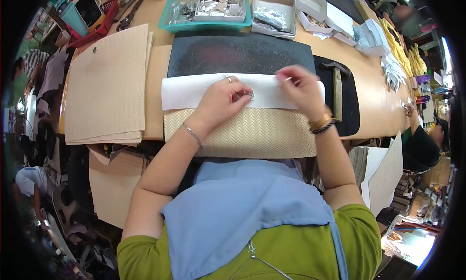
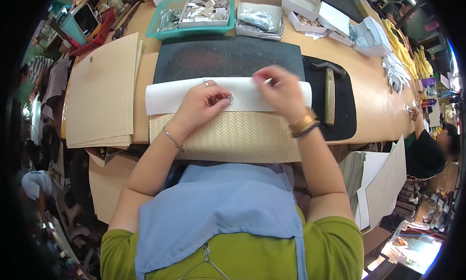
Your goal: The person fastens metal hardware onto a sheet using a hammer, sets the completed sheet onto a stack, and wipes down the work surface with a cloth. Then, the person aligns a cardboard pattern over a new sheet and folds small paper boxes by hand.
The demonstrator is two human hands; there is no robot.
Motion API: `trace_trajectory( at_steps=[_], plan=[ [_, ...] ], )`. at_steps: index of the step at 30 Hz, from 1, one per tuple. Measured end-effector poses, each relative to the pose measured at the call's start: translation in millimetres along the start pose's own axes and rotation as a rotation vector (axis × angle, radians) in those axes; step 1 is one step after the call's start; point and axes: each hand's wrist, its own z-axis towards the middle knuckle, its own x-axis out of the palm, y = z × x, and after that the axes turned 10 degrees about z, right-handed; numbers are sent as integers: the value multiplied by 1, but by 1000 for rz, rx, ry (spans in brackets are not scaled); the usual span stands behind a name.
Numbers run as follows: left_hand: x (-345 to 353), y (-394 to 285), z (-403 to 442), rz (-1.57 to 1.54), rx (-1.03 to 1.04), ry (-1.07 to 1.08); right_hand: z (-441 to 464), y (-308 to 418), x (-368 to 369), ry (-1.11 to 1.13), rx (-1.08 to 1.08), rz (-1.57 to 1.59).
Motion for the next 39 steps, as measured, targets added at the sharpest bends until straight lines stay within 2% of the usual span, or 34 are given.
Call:
trace_trajectory(
  at_steps=[1, 3, 4, 5, 6, 8, 11, 14, 18, 21, 24, 26, 27, 29, 30, 32, 34, 36, 39],
  plan=[
    [1, 0, -2, 11, 11, -14, 4, -14, -21, -111, -64, 22],
    [2, 0, -2, 35, 39, -44, 8, -45, -72, -327, -4, -56],
    [1, -3, -1, 37, 11, -46, 4, -56, -96, -377, 54, -232],
    [-1, -8, 0, 38, -14, -51, -2, -103, -130, -389, 99, -394],
    [-2, -11, 1, 39, -40, -56, -15, -101, -143, -340, 85, -675],
    [0, -8, 0, 25, -9, -50, -38, -126, -156, -372, 179, -812],
    [3, -3, -3, 51, 46, -89, -52, -117, -151, -402, 375, -668],
    [4, -5, -5, 104, 65, -105, -53, -122, -150, -378, 406, -666],
    [2, -8, -5, 207, 107, -121, -52, -91, -137, -271, 456, -775],
    [-2, -10, -5, 310, 158, -134, -53, -93, -138, -274, 499, -667],
    [-2, -6, -6, 387, 205, -174, -56, -121, -148, -307, 356, -639],
    [-2, -3, -7, 422, 193, -153, -50, -104, -140, -363, 350, -457],
    [-3, -2, -8, 449, 177, -146, -47, -97, -134, -382, 232, -328],
    [-6, -4, -10, 437, 148, -146, -41, -57, -110, -404, -90, -557],
    [-6, -3, -8, 426, 138, -144, -37, -37, -95, -376, -218, -562],
    [-5, 1, -7, 399, 143, -156, -37, -3, -56, -210, -294, -347],
    [-5, 2, -7, 375, 155, -167, -41, 27, -18, 49, -383, -458],
    [-5, 0, -7, 358, 167, -192, -40, 49, 19, 153, -398, -332],
    [-6, 10, -7, 426, 160, -82, -25, 76, 69, 308, -547, -242]
  ],
)
